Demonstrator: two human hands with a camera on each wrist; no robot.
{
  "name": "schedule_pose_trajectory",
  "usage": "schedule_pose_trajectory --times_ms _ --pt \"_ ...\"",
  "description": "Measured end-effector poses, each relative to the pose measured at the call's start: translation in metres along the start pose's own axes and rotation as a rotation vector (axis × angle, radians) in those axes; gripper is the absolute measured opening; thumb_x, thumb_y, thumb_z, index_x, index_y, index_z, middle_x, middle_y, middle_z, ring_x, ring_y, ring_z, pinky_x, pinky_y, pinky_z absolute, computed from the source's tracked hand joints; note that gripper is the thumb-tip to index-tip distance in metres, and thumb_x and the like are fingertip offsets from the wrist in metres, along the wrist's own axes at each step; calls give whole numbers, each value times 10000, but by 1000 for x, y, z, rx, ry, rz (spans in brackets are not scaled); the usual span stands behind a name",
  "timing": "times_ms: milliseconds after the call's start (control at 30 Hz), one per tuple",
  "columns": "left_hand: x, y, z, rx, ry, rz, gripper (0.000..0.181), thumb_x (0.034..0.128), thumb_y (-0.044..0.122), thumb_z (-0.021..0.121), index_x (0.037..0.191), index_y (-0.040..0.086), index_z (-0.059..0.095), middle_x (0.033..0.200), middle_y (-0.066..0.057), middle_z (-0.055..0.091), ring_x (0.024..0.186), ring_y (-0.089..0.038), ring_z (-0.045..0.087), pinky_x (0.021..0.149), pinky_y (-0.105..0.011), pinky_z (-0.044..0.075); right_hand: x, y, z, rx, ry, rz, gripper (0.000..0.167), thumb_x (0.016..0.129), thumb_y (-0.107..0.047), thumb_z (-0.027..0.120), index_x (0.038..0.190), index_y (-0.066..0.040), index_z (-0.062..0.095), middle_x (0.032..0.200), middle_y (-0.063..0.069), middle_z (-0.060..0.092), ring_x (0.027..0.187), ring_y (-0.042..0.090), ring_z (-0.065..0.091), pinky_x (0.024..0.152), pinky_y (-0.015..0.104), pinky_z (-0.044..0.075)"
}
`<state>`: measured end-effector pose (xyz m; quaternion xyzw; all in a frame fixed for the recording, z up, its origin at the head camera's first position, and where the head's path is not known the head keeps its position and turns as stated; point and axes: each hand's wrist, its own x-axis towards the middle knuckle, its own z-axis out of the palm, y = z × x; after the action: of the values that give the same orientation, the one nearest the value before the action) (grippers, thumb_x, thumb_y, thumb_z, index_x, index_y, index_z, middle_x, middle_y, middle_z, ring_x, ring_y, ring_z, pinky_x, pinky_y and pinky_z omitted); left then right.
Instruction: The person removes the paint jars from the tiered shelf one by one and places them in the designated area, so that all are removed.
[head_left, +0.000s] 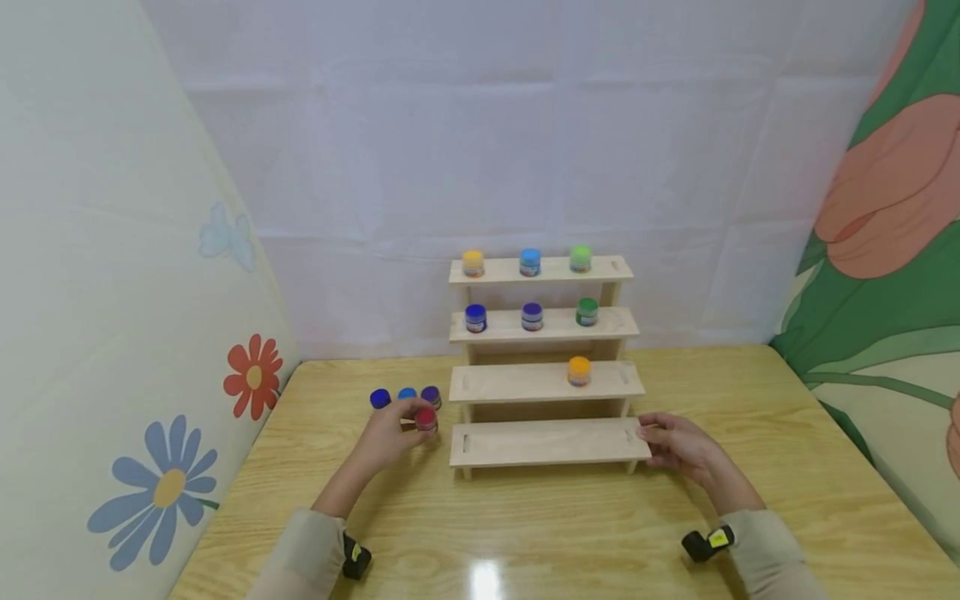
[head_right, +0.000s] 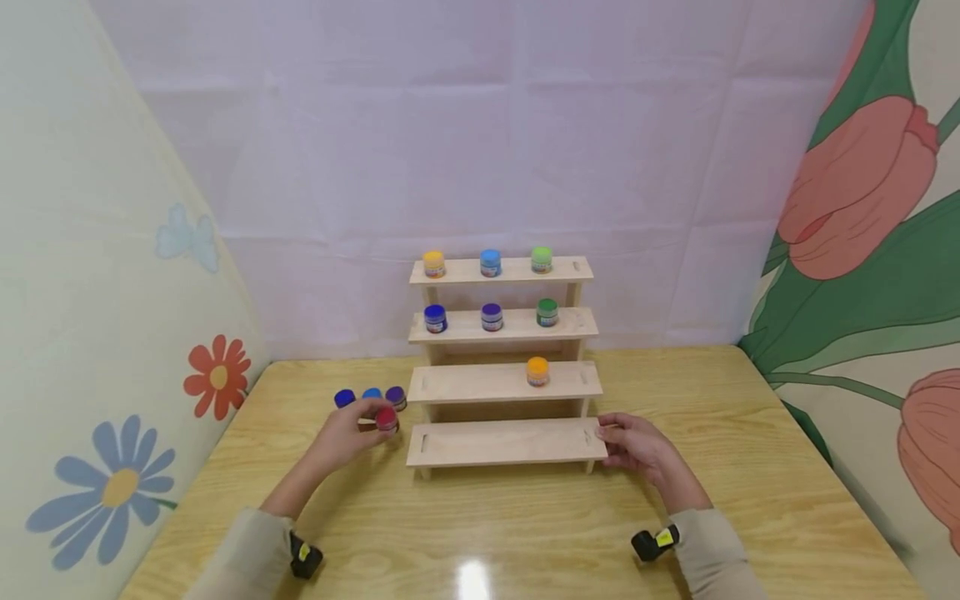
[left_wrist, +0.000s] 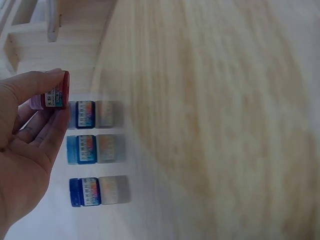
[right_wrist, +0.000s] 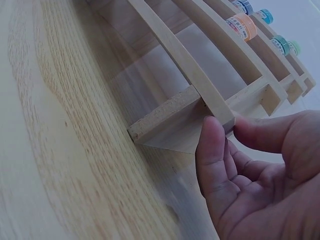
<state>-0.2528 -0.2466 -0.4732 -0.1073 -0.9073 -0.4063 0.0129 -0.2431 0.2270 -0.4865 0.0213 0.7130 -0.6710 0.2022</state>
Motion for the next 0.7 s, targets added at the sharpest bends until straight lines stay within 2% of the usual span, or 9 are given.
schedule_pose_trajectory --times_ms 333,467,700 --pt "7 -4 9 70 -23 -60 331 823 -5 809 1128 47 689 1099 -112 708 1051 -323 677 898 -458 592 0 1 0 17 -4 -9 527 1022 -102 575 1432 150 360 963 40 666 802 118 660 638 226 601" --pt "9 -4 11 79 -25 -85 335 813 -20 810 1118 46 685 1095 -114 706 1046 -314 677 875 -438 602 -1 1 2 26 -9 -13 523 1023 -94 572 1430 153 357 949 34 665 794 115 660 633 227 600" --pt "11 -4 15 122 -18 -85 347 803 -29 810 1119 28 678 1083 -123 704 1036 -310 676 868 -435 603 0 2 0 27 -3 -16 502 1019 -83 570 1413 155 371 919 23 664 771 105 652 624 217 595"
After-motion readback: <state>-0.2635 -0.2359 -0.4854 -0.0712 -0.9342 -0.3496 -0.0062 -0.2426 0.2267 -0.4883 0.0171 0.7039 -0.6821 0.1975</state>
